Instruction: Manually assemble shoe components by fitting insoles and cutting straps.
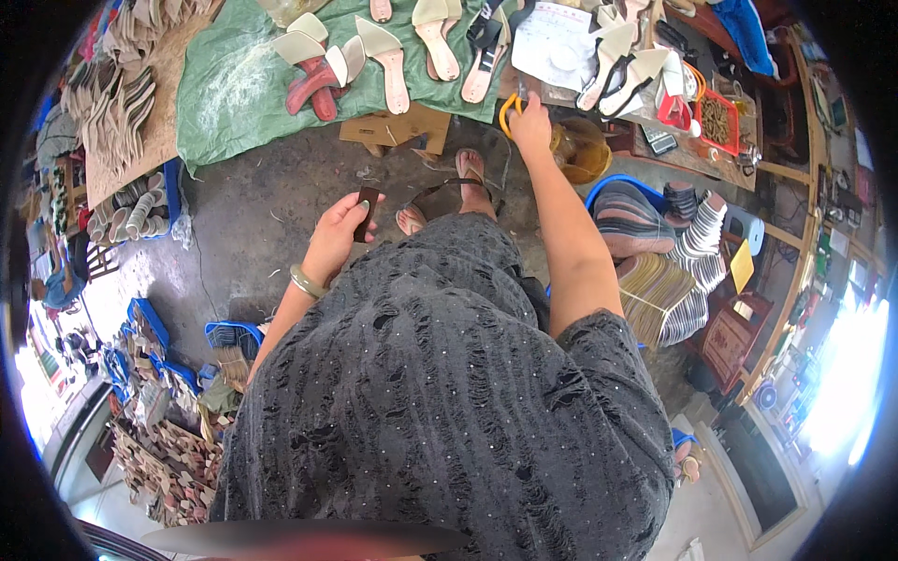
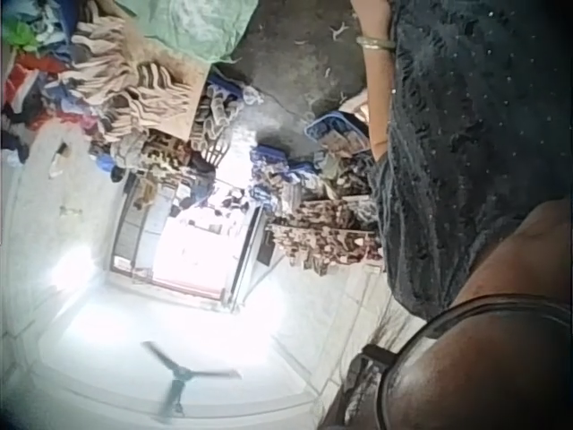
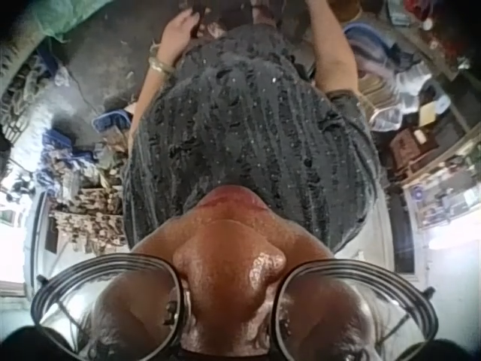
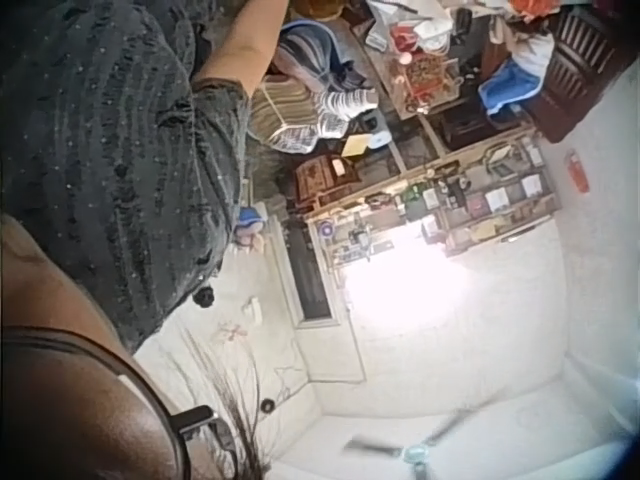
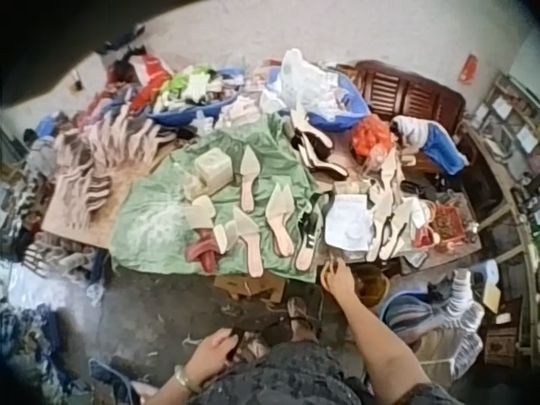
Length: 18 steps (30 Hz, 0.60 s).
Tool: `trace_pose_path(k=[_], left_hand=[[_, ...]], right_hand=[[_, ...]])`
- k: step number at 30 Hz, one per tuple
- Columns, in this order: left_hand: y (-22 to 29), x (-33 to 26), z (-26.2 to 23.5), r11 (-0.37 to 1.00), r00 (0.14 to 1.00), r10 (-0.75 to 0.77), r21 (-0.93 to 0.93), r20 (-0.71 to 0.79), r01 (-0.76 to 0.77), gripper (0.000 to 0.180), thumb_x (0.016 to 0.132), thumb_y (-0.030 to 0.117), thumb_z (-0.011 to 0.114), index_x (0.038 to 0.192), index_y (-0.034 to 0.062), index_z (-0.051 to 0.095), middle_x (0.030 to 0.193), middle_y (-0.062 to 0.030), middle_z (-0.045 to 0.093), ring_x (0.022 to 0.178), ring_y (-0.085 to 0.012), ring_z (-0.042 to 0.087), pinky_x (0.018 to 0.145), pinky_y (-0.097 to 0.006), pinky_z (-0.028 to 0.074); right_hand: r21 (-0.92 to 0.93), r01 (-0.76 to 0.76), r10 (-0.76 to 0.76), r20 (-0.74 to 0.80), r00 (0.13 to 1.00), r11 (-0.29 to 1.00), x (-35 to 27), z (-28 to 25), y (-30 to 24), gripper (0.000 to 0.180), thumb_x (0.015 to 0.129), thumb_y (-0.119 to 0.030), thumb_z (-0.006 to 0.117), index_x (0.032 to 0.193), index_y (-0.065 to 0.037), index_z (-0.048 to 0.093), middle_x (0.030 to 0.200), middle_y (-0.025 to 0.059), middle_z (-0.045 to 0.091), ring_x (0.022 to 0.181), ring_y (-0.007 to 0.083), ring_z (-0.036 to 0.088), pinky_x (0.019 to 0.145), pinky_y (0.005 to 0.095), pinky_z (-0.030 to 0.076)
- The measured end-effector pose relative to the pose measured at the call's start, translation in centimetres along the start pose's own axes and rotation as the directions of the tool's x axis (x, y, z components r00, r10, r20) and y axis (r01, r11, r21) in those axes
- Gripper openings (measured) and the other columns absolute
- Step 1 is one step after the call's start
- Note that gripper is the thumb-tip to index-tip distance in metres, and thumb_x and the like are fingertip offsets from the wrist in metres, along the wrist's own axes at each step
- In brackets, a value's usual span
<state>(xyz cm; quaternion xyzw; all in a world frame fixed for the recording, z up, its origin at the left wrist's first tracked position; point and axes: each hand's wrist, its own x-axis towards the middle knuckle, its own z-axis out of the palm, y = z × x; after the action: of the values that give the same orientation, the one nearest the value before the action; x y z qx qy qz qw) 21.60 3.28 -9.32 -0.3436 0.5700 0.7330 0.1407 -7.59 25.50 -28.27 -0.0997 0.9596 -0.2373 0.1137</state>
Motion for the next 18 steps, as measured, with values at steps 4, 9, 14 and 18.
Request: trace_pose_path(k=[4,9,14,18], left_hand=[[0.8,-0.4,0.7,0.991,0.998,0.042,-0.126,-0.051,-0.048,0.038,0.092,0.006,0.041,0.130,0.0077,0.045,0.090,-0.0021,0.055,0.073,-0.0083,0.054,0.066,-0.022,0.048],[0.3,-0.3,0.2,0.918,0.950,0.198,-0.296,-0.241,-0.266,0.039,0.091,0.004,0.041,0.129,0.0092,0.038,0.090,-0.0021,0.053,0.075,-0.0096,0.056,0.069,-0.025,0.049],[-0.7,-0.3,-0.9,0.925,0.945,0.041,-0.344,-0.325,-0.159,0.016,0.090,0.006,0.048,0.100,0.0026,0.059,0.092,-0.0083,0.064,0.083,-0.0121,0.058,0.076,-0.023,0.045],[-0.6,-0.1,-0.1,0.946,0.930,0.158,-0.219,-0.332,-0.239,0.025,0.086,0.003,0.049,0.106,0.0003,0.063,0.102,-0.0079,0.065,0.096,-0.0125,0.057,0.088,-0.024,0.040]], right_hand=[[-0.049,-0.016,0.012,-0.078,0.997,0.999,3.5,0.8,-2.8,0.056,0.079,-0.025,0.061,0.125,-0.002,0.040,0.106,0.0312,0.055,0.099,0.0443,0.055,0.085,0.0473,0.046],[-0.175,0.060,-0.057,0.023,0.998,0.983,3.4,0.5,-4.7,0.043,0.080,-0.021,0.057,0.116,0.000,0.047,0.101,0.0275,0.057,0.095,0.0422,0.057,0.082,0.0480,0.047],[0.143,0.265,-0.293,0.236,0.926,0.954,-0.2,2.0,-14.1,0.032,0.084,-0.035,0.051,0.089,-0.006,0.064,0.091,0.0174,0.064,0.086,0.0342,0.062,0.076,0.0446,0.048],[0.053,0.215,-0.220,0.338,0.915,0.975,2.1,5.9,-19.4,0.037,0.082,-0.039,0.057,0.087,-0.003,0.064,0.087,0.0198,0.065,0.087,0.0350,0.063,0.076,0.0455,0.049]])
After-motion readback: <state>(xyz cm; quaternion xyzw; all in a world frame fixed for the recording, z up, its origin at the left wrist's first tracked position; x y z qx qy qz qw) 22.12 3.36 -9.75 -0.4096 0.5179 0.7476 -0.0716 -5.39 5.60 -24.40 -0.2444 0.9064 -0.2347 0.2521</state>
